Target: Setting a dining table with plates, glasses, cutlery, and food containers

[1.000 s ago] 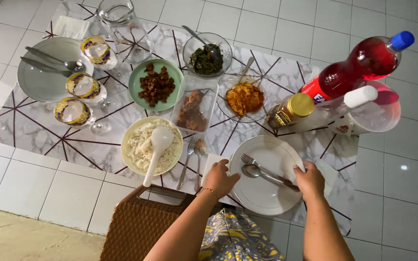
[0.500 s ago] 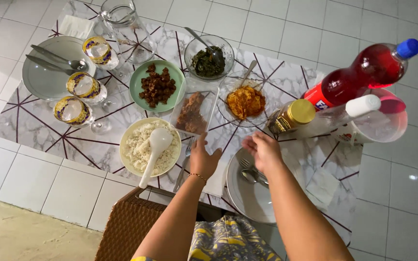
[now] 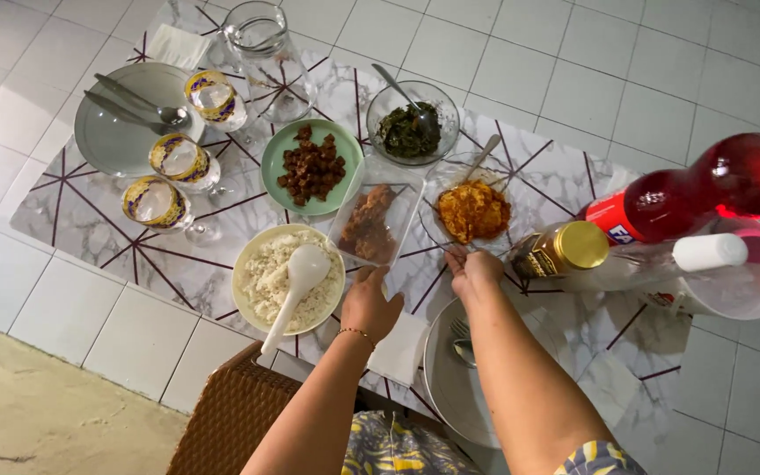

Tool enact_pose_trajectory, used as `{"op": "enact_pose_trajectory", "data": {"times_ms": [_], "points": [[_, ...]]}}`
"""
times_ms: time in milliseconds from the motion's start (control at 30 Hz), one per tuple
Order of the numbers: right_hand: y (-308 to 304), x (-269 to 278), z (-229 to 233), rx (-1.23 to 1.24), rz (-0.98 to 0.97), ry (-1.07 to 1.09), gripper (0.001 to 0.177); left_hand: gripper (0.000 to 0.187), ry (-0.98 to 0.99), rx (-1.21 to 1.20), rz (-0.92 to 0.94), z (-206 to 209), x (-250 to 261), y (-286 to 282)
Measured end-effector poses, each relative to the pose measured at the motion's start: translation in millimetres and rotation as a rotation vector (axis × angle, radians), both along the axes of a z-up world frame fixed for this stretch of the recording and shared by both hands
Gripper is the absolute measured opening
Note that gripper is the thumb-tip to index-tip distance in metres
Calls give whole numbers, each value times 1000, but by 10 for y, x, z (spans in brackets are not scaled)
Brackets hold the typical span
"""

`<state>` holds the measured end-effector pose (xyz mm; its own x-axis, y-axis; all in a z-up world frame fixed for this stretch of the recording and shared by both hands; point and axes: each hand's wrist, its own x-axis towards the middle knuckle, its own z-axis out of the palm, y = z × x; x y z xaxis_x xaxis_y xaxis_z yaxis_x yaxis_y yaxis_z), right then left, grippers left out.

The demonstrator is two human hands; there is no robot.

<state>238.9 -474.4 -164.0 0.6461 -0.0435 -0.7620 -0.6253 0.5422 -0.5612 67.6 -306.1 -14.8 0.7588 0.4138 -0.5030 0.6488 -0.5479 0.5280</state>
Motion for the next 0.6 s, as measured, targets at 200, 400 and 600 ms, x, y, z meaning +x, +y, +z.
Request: {"op": "enact_pose_trajectory", "data": {"times_ms": [200,400,600], "points": [[82,-77,192,-141,-98,-89,25,61,-9,-40,18,95,-16,-6],[149,-134,339,-255,-169,-87,30,62,-76,-52,95,341,8,62],[120,-256,334,-330,-120,-137,29,65,-212,10,248,132,115,311]]}}
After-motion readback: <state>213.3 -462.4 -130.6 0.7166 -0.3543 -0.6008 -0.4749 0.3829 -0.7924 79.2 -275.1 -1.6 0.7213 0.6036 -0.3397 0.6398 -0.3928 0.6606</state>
